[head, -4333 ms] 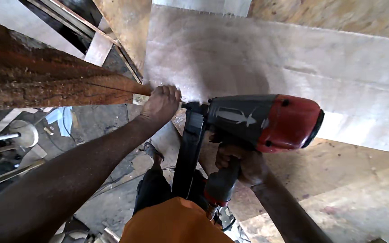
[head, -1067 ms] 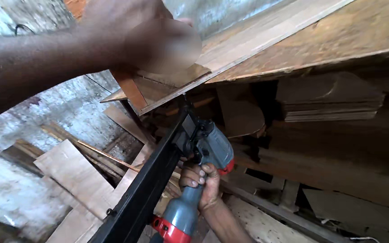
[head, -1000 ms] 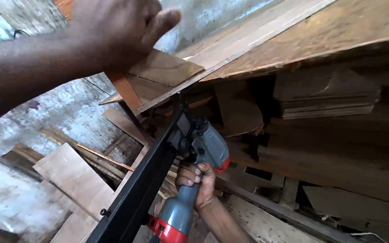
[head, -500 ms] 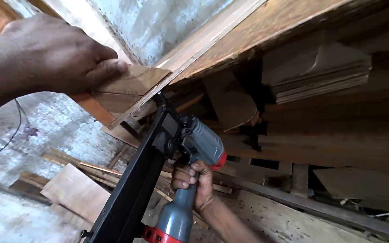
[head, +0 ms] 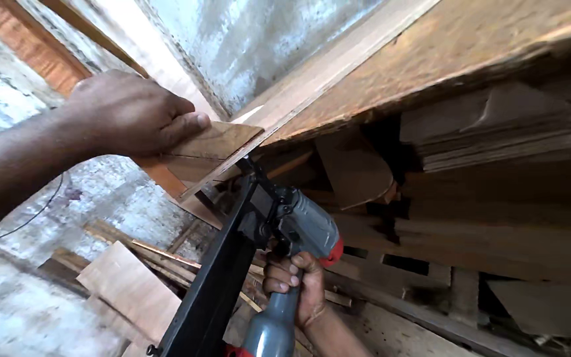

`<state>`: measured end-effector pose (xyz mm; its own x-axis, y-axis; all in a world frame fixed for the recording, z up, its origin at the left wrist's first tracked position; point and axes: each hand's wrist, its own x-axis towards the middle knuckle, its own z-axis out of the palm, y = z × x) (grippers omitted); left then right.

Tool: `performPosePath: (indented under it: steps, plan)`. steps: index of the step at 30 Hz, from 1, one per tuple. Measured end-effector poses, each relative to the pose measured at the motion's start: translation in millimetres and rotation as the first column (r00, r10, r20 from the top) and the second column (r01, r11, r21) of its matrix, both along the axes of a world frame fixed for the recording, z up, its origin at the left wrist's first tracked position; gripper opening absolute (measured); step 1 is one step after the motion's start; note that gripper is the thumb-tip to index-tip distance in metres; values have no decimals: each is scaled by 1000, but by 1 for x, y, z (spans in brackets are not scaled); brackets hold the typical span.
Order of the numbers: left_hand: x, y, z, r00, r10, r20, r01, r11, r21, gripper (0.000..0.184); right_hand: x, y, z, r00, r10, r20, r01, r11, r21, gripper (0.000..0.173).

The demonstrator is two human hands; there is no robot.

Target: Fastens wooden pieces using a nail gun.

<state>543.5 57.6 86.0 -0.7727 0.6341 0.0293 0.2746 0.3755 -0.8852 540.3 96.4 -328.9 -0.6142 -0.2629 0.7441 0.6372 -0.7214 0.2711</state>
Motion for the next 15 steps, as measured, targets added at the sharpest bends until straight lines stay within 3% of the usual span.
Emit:
performPosePath:
  steps: [4,15]
  plan:
    - [3,0,-4,998,23,-52,-22,999,28,70,3,6,-3,1000,-12,-16,12,1000,6,33]
    - [5,4,-3,997,71,7,-71,995,63,68,9,13,-10,997,79,11,-79,997,-6,30]
